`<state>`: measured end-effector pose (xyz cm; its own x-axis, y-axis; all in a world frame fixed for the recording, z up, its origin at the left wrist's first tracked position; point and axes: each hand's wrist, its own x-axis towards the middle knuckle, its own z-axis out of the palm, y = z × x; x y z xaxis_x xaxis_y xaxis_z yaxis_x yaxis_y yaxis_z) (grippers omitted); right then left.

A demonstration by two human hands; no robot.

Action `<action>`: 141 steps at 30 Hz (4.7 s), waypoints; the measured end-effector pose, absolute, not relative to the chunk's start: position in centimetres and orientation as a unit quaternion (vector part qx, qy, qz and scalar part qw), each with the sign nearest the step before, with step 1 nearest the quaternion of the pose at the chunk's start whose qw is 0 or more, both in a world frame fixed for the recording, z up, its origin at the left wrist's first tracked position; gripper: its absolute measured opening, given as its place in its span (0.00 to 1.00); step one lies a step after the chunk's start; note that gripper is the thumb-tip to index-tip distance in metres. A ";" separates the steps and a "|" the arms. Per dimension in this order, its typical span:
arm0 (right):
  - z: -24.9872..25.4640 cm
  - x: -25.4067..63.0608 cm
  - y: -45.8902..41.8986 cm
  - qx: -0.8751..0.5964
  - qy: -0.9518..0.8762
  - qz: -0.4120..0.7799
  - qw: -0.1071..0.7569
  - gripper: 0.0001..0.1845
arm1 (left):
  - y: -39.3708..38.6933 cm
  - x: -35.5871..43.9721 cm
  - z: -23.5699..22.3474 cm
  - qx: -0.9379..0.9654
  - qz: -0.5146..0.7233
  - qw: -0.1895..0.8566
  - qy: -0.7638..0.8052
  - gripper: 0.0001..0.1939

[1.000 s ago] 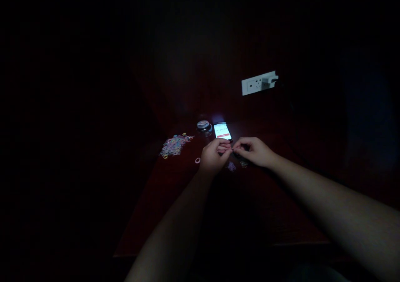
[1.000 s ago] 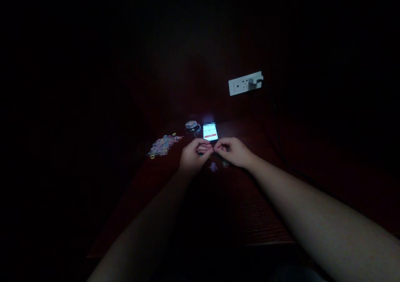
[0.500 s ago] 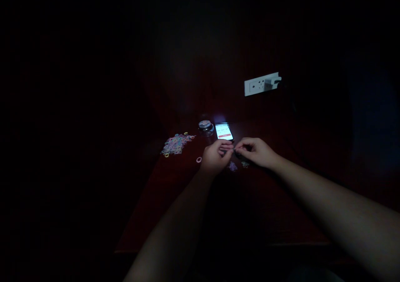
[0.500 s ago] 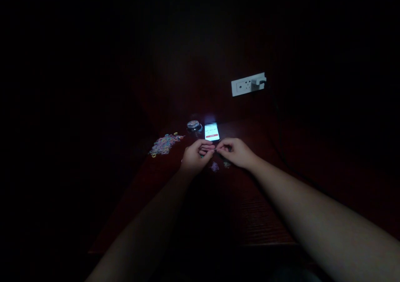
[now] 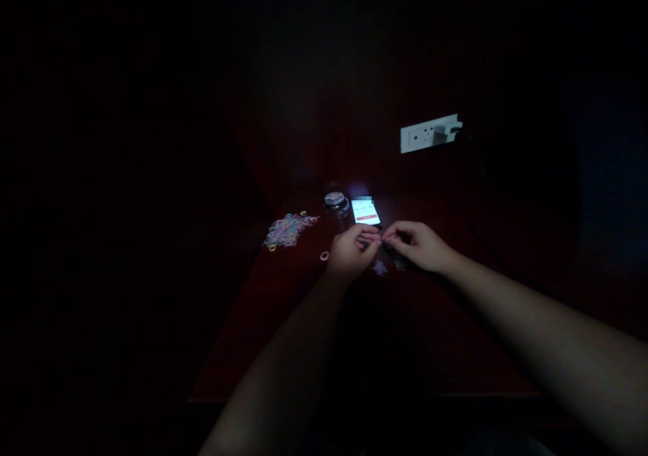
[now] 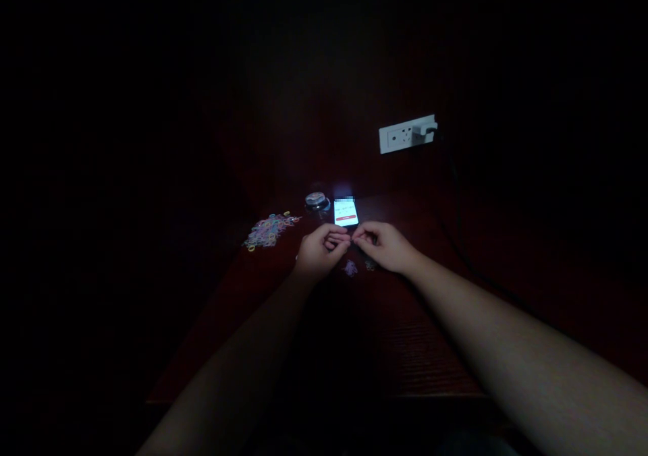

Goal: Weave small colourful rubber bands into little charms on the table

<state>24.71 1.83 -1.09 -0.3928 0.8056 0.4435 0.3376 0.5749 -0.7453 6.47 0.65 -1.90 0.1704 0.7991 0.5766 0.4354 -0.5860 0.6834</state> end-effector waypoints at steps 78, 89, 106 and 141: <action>0.6 26.6 2.0 -0.590 -0.780 0.183 0.101 0.05 | -0.5 7.0 -1.0 0.766 0.450 0.188 0.420 0.10; 1.0 26.9 1.7 -0.598 -0.773 0.189 0.096 0.11 | -0.4 6.9 -1.2 0.781 0.426 0.219 0.401 0.09; 0.8 28.3 1.7 -0.478 -0.835 0.257 0.087 0.15 | -0.3 6.6 -1.2 0.784 0.428 0.219 0.392 0.09; 0.2 27.8 2.2 -0.488 -0.846 0.193 0.094 0.06 | -0.1 6.8 -1.5 0.784 0.432 0.228 0.382 0.10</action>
<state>27.80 2.16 0.23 -0.5063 0.8619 -0.0289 0.7894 0.4497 -0.4179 6.76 -0.07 -1.52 0.3351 0.7963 0.5036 0.4016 -0.6042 0.6882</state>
